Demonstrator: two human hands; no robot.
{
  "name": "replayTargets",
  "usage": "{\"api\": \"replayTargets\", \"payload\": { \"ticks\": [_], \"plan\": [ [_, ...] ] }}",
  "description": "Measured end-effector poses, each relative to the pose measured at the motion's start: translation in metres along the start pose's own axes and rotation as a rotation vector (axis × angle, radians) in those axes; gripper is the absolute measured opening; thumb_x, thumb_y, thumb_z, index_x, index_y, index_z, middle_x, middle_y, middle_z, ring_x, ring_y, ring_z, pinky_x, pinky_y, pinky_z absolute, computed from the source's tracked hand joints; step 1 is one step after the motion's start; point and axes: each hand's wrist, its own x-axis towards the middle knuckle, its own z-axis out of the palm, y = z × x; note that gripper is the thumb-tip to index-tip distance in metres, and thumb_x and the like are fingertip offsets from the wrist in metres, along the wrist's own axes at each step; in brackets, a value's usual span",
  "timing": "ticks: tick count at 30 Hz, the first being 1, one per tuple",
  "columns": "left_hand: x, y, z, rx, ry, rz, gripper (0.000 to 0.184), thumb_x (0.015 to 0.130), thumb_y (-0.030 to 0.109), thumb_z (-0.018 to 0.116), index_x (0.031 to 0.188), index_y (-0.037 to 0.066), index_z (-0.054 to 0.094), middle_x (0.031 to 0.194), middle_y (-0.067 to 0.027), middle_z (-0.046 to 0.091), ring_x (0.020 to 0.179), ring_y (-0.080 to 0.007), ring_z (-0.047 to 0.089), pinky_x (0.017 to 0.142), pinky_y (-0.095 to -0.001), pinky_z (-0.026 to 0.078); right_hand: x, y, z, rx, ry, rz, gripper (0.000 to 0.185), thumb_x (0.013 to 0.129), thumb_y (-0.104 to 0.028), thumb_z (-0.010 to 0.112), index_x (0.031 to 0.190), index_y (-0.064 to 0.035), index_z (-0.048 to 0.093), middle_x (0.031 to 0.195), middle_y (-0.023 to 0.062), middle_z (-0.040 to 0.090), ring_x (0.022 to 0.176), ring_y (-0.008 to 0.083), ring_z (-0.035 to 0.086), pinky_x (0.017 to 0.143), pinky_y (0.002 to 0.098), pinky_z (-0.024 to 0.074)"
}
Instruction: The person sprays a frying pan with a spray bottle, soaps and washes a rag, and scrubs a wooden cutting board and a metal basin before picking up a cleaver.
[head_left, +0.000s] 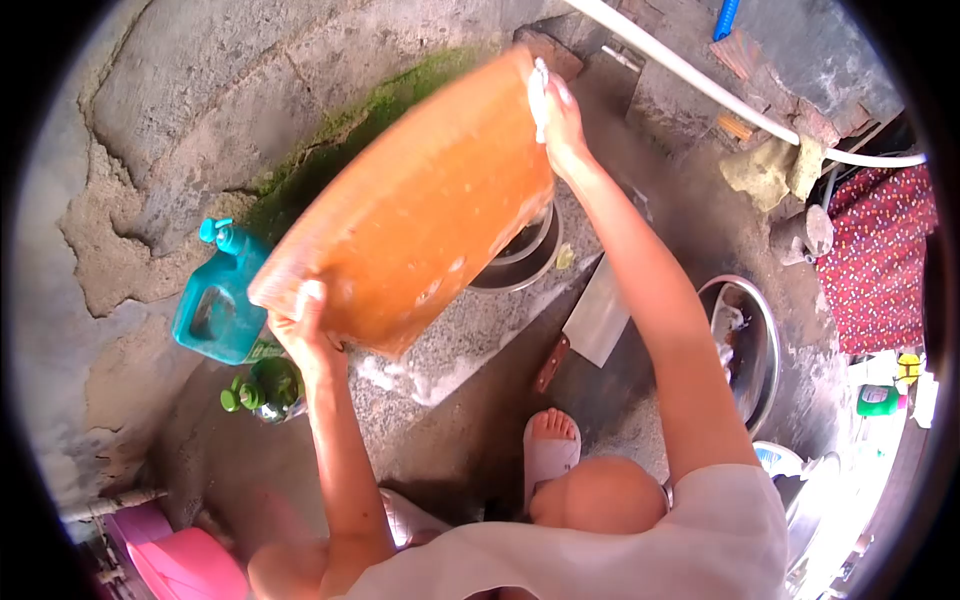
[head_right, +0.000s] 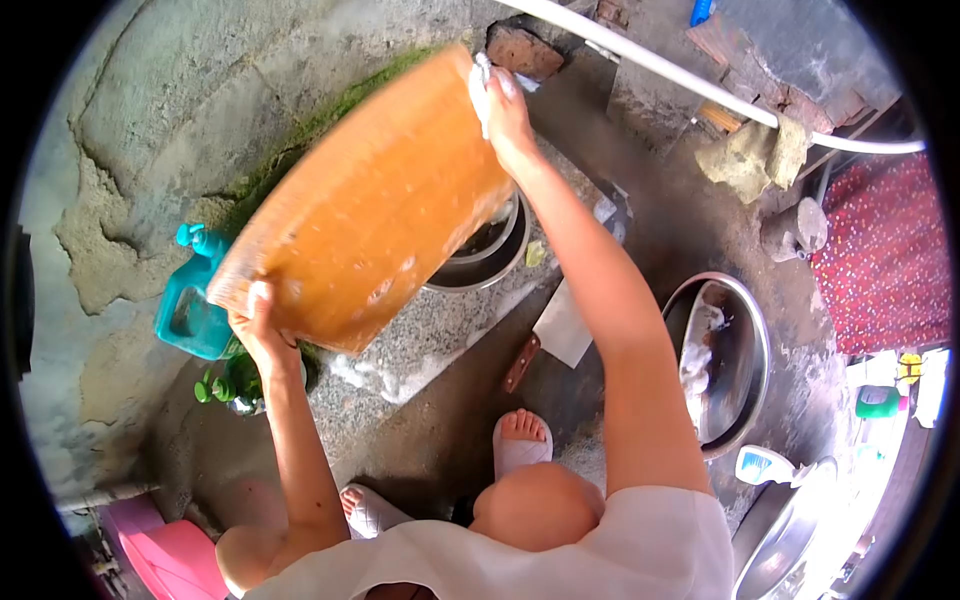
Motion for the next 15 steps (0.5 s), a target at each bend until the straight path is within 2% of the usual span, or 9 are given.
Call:
{"api": "replayTargets", "payload": {
  "ticks": [2,5,7,8,9,11,12,13,15],
  "plan": [
    [0.003,0.02,-0.001,-0.05,0.062,-0.059,0.041,0.079,0.022,0.06,0.111,0.001,0.048,0.105,-0.008,0.055,0.094,-0.0171,0.054,0.08,-0.0299,0.046,-0.002,0.03,-0.011,-0.082,0.073,-0.138,0.028,0.092,-0.028,0.04,0.099,-0.0037,0.051,0.081,-0.0016,0.048,0.072,0.0045,0.046,0.056,0.0189,0.0399],
    [0.014,0.037,-0.009,-0.155,0.104,-0.032,0.038,0.076,0.023,0.063,0.105,0.001,0.053,0.098,-0.006,0.057,0.086,-0.0149,0.057,0.072,-0.0268,0.047,-0.019,0.035,-0.037,-0.085,-0.199,-0.052,0.025,0.091,-0.03,0.04,0.1,-0.0076,0.048,0.081,0.0013,0.05,0.057,0.0085,0.051,0.043,0.0218,0.0436],
    [0.017,0.038,-0.015,-0.139,0.08,-0.137,0.039,0.077,0.024,0.062,0.107,0.002,0.052,0.099,-0.0065,0.057,0.088,-0.0152,0.057,0.074,-0.0274,0.047,-0.045,0.012,-0.033,-0.102,-0.181,0.073,0.026,0.091,-0.032,0.041,0.101,-0.0095,0.048,0.08,0.0021,0.051,0.05,0.0099,0.05,0.035,0.0236,0.0423],
    [0.018,0.037,-0.018,-0.133,0.066,-0.193,0.04,0.078,0.024,0.062,0.108,0.002,0.051,0.1,-0.0068,0.057,0.089,-0.0153,0.057,0.075,-0.0277,0.047,-0.055,0.004,-0.023,-0.086,0.018,0.141,0.027,0.09,-0.035,0.041,0.103,-0.0111,0.048,0.076,0.0023,0.052,0.052,0.0097,0.051,0.032,0.0241,0.0397],
    [0.022,0.031,-0.019,-0.185,0.082,-0.257,0.04,0.079,0.023,0.06,0.111,0.003,0.049,0.103,-0.0069,0.056,0.094,-0.018,0.055,0.08,-0.0308,0.046,-0.055,0.011,-0.029,-0.112,0.035,0.126,0.034,0.09,-0.034,0.04,0.112,-0.0098,0.046,0.076,0.0009,0.054,0.054,0.0074,0.051,0.033,0.0204,0.038],
    [0.018,0.023,-0.02,-0.419,0.055,-0.376,0.041,0.079,0.023,0.06,0.114,0.005,0.048,0.106,-0.0069,0.056,0.098,-0.0211,0.054,0.085,-0.0349,0.044,-0.063,0.01,-0.031,-0.069,0.107,0.169,0.035,0.089,-0.035,0.042,0.113,-0.0089,0.046,0.078,0.0013,0.055,0.054,0.0075,0.051,0.034,0.0217,0.0374],
    [0.011,0.019,-0.015,-0.453,0.112,-0.373,0.041,0.082,0.024,0.052,0.117,0.003,0.046,0.112,-0.0104,0.054,0.1,-0.0244,0.054,0.083,-0.0388,0.046,-0.067,0.015,-0.034,-0.061,0.126,0.197,0.037,0.089,-0.036,0.044,0.112,-0.0077,0.046,0.079,0.0015,0.056,0.054,0.0079,0.051,0.035,0.0219,0.0351],
    [0.013,0.007,-0.019,-0.728,-0.054,-0.391,0.046,0.08,0.03,0.052,0.116,0.002,0.046,0.111,-0.0122,0.054,0.099,-0.0271,0.054,0.083,-0.0405,0.046,-0.071,0.019,-0.036,-0.071,0.158,0.202,0.036,0.089,-0.037,0.043,0.11,-0.0075,0.047,0.076,0.0015,0.055,0.053,0.0088,0.051,0.035,0.0224,0.0353],
    [0.007,0.006,-0.019,-0.816,-0.194,-0.574,0.049,0.076,0.031,0.053,0.115,0.002,0.046,0.109,-0.0133,0.054,0.1,-0.0272,0.053,0.086,-0.0395,0.044,-0.084,0.026,-0.038,-0.09,0.219,0.216,0.036,0.089,-0.038,0.043,0.105,-0.0071,0.048,0.071,0.0017,0.053,0.052,0.0105,0.05,0.034,0.0233,0.0357]
  ]
}}
